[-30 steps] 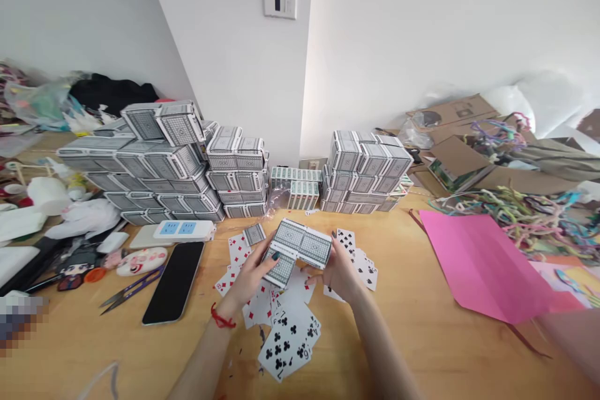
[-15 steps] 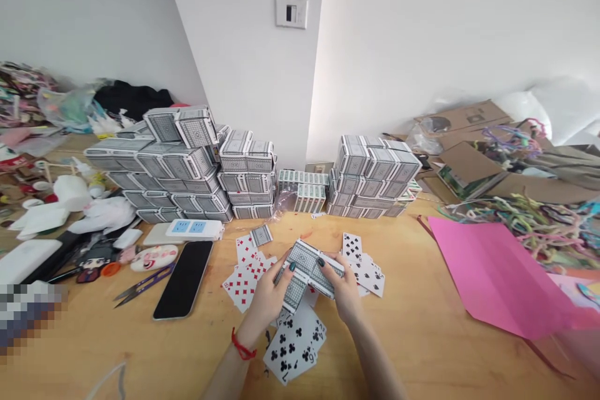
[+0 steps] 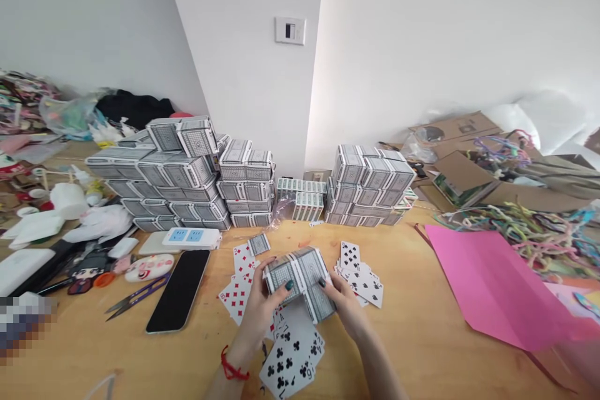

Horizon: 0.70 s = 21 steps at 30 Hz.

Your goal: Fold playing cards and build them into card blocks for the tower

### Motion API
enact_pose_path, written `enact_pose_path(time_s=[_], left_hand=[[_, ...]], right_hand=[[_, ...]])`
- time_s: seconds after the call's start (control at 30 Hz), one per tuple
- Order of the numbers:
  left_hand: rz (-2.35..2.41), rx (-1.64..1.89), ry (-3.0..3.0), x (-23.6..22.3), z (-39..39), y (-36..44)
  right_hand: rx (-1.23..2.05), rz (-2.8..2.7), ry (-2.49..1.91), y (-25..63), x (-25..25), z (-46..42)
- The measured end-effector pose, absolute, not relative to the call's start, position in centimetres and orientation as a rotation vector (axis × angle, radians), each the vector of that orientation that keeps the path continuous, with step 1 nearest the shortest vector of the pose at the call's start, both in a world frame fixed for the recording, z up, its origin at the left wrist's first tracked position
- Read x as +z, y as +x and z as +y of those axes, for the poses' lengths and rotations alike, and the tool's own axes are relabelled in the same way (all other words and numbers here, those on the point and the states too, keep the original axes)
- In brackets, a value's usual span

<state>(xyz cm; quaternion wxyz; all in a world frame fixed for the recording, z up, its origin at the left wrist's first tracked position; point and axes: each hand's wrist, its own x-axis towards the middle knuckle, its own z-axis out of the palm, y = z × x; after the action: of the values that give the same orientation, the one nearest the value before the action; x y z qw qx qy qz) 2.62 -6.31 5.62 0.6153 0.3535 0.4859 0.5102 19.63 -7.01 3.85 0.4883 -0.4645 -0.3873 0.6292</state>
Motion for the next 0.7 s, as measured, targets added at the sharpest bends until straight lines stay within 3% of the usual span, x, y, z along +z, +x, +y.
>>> enact_pose_path(time_s=[0.3,0.7], left_hand=[[1.175,1.102,1.072,5.9,-6.0,2.6],[1.088,1.014,1.192,6.6,-5.6,2.7]], right_hand=[[1.378,-0.913,-1.166,18.1,5.2,-7.0],[1.126,-0.984,-1.265,18.5,3.0,-6.6]])
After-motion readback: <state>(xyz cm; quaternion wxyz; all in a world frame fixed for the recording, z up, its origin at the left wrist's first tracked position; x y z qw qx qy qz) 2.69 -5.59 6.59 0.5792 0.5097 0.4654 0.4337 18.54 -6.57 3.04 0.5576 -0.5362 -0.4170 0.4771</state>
